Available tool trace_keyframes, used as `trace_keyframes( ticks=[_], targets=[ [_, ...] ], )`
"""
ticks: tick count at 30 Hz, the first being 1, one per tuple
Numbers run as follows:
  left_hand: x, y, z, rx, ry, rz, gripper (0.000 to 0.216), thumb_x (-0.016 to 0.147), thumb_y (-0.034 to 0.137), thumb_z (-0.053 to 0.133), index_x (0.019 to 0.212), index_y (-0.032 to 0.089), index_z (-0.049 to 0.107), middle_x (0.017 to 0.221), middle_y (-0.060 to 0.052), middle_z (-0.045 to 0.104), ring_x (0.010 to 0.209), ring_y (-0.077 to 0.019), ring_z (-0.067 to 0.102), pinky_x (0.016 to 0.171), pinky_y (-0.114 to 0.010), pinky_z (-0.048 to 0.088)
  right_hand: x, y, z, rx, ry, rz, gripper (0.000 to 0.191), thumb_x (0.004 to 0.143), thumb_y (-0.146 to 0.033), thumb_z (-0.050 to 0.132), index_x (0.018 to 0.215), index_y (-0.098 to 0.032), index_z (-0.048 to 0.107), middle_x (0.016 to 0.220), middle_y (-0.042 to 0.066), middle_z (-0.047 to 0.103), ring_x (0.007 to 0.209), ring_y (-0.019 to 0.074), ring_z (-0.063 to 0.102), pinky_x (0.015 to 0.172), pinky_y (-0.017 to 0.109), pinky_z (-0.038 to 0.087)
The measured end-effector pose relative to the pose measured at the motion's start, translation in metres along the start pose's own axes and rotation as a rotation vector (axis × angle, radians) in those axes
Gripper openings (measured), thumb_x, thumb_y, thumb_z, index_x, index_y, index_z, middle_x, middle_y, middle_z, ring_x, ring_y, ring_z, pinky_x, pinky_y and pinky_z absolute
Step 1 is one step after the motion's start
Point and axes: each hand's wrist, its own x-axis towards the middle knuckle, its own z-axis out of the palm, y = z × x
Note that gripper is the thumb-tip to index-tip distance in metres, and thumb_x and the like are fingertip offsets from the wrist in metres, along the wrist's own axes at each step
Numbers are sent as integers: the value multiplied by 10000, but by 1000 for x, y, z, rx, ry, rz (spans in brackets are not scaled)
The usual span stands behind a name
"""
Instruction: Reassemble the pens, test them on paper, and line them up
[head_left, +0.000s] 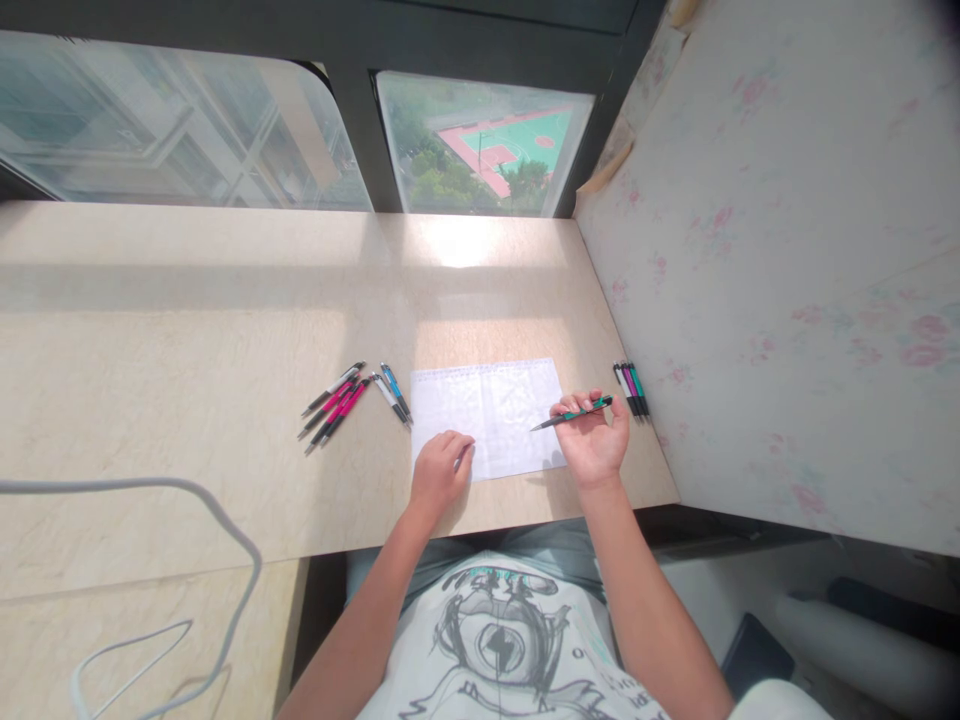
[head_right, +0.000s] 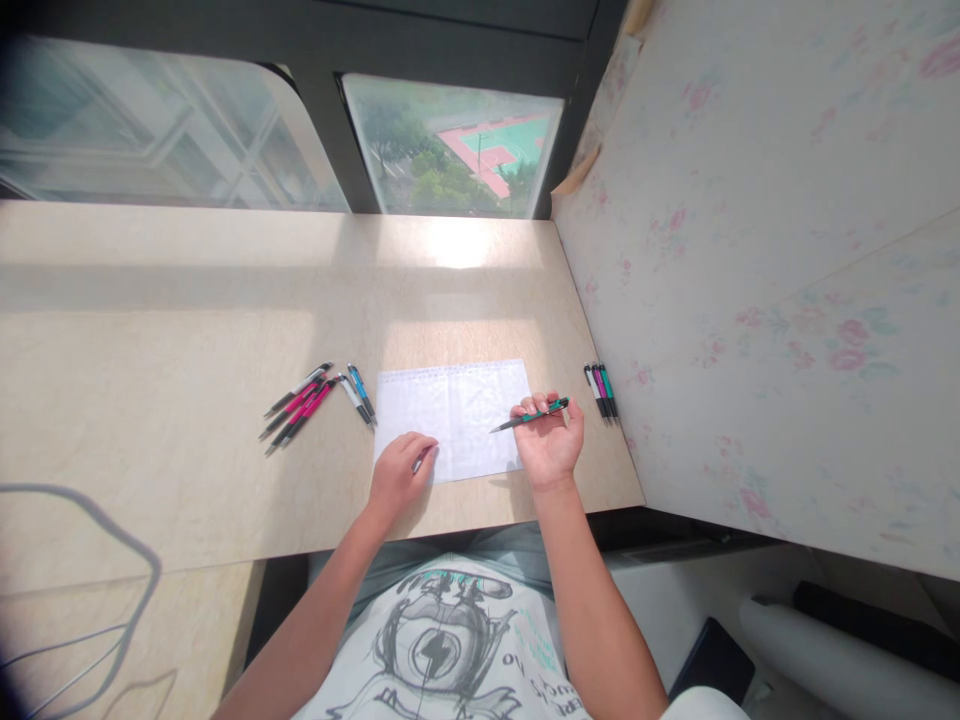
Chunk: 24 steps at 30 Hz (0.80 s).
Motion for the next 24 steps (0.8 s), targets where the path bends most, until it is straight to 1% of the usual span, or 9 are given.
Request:
trace_keyframes(
  ticks=[8, 14, 20, 22, 24],
  targets=[
    [1, 1, -1, 1, 4, -3, 169, 915, 229, 470, 926, 217, 639, 883, -65, 662, 858, -210, 599, 772, -355, 468, 1, 0, -1, -33, 1, -8, 181, 785, -386, 634, 749, -234, 544, 654, -54, 478, 617, 113, 492, 632, 313, 481],
    [0, 0, 0, 2, -10, -6, 176, 918, 234, 464, 934, 218, 639, 889, -69, 662, 868, -215, 598, 777, -363, 468, 2, 0, -1, -14, -2, -17, 229, 836, -448, 596, 766, -233, 560, 663, -45, 480, 622, 114, 490, 628, 307, 485],
    [1, 1, -1, 4, -6, -7, 171, 914, 231, 471, 926, 224, 641, 888, -65, 662, 861, -213, 605, 774, -359, 469, 4, -1, -1, -98, 57, -53, 232, 841, -435, 579, 723, -238, 554, 636, -42, 458, 596, 124, 480, 611, 314, 490],
    [1, 1, -1, 9, -7, -12, 172, 913, 228, 471, 930, 221, 642, 890, -65, 662, 864, -213, 602, 777, -356, 466, 6, -1, -3, -78, 44, -61, 239, 833, -464, 607, 750, -243, 567, 652, -45, 470, 605, 116, 491, 609, 297, 495],
    [1, 1, 0, 11, -16, -17, 178, 919, 230, 463, 938, 219, 639, 896, -65, 659, 867, -211, 598, 783, -356, 463, 10, -1, -6, -65, 20, -61, 159, 828, -406, 643, 826, -254, 597, 676, -47, 491, 601, 104, 493, 583, 267, 491]
  ],
)
